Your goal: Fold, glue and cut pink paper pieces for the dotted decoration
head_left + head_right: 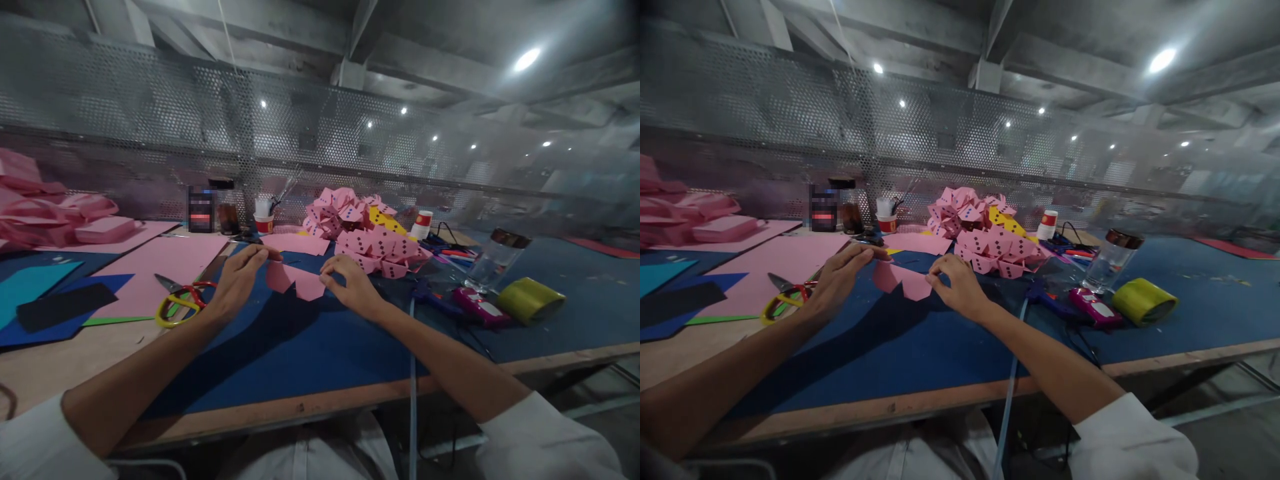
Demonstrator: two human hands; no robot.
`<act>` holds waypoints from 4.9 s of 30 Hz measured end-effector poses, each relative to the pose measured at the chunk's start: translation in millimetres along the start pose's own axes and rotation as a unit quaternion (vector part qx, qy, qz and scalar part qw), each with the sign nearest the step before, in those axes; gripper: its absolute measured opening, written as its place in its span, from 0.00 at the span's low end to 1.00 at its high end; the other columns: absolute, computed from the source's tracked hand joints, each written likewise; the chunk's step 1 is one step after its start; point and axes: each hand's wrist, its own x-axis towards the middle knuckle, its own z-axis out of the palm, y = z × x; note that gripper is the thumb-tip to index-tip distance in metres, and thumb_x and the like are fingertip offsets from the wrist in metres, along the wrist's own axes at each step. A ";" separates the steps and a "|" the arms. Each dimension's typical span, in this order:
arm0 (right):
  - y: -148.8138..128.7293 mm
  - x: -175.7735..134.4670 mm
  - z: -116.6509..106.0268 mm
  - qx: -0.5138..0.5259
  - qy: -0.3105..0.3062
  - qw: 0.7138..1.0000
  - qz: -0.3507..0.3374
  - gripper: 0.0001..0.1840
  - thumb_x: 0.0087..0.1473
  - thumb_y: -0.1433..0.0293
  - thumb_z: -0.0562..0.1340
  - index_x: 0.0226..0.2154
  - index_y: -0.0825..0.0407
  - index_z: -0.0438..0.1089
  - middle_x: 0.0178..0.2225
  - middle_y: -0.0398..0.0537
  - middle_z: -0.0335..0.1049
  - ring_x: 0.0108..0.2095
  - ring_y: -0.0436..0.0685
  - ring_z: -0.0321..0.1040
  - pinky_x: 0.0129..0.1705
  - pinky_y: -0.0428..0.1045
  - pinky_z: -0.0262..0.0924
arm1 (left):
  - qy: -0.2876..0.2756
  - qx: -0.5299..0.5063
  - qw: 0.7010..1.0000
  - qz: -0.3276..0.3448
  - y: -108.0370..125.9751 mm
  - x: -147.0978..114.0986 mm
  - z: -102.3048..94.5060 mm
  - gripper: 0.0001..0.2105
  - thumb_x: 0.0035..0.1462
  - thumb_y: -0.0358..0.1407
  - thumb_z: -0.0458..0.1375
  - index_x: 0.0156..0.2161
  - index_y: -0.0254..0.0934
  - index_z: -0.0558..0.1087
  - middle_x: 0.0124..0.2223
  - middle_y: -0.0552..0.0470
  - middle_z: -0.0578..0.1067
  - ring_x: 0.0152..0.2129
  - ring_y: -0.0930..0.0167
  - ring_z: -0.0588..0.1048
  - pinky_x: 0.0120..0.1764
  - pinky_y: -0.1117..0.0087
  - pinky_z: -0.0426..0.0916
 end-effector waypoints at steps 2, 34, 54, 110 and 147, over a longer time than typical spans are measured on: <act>0.7 0.4 -1.4 -0.002 0.000 1.000 0.008 0.06 0.64 0.70 0.62 0.33 0.49 0.70 0.40 0.50 0.74 0.46 0.59 0.70 0.53 0.57 0.61 | -0.014 0.006 1.000 -0.002 0.9 0.7 -1.4 0.16 0.64 0.44 0.53 0.37 0.38 0.80 0.45 0.46 0.82 0.47 0.58 0.76 0.56 0.58 0.66; 10.3 0.1 -1.9 -0.034 -0.005 0.998 0.044 0.06 0.67 0.70 0.62 0.35 0.49 0.70 0.41 0.49 0.74 0.47 0.59 0.70 0.52 0.57 0.61 | -0.063 0.120 0.991 0.021 -16.6 -12.4 8.0 0.11 0.58 0.44 0.60 0.41 0.42 0.80 0.42 0.47 0.80 0.42 0.58 0.77 0.49 0.56 0.71; 15.0 -3.1 -0.5 -0.059 -0.064 0.995 0.043 0.04 0.67 0.72 0.61 0.39 0.47 0.70 0.43 0.49 0.75 0.50 0.61 0.69 0.54 0.59 0.58 | -0.078 0.150 0.982 0.086 -26.1 -19.3 6.9 0.07 0.66 0.37 0.57 0.46 0.48 0.76 0.43 0.51 0.80 0.46 0.60 0.77 0.47 0.59 0.71; 13.0 -3.4 0.9 -0.073 -0.026 0.997 -0.022 0.04 0.68 0.70 0.61 0.41 0.50 0.73 0.45 0.50 0.74 0.52 0.58 0.70 0.55 0.55 0.59 | -0.146 0.111 0.983 -0.027 -19.5 -13.8 10.4 0.11 0.58 0.46 0.62 0.38 0.42 0.81 0.40 0.51 0.84 0.38 0.63 0.79 0.42 0.66 0.71; 17.8 -115.9 -154.8 -0.534 -0.174 0.729 0.391 0.12 0.68 0.66 0.59 0.48 0.57 0.70 0.43 0.61 0.80 0.45 0.67 0.78 0.43 0.53 0.65 | -0.141 0.217 0.966 -0.018 -19.2 -10.9 9.8 0.17 0.52 0.54 0.58 0.37 0.45 0.79 0.38 0.54 0.85 0.35 0.60 0.82 0.39 0.67 0.73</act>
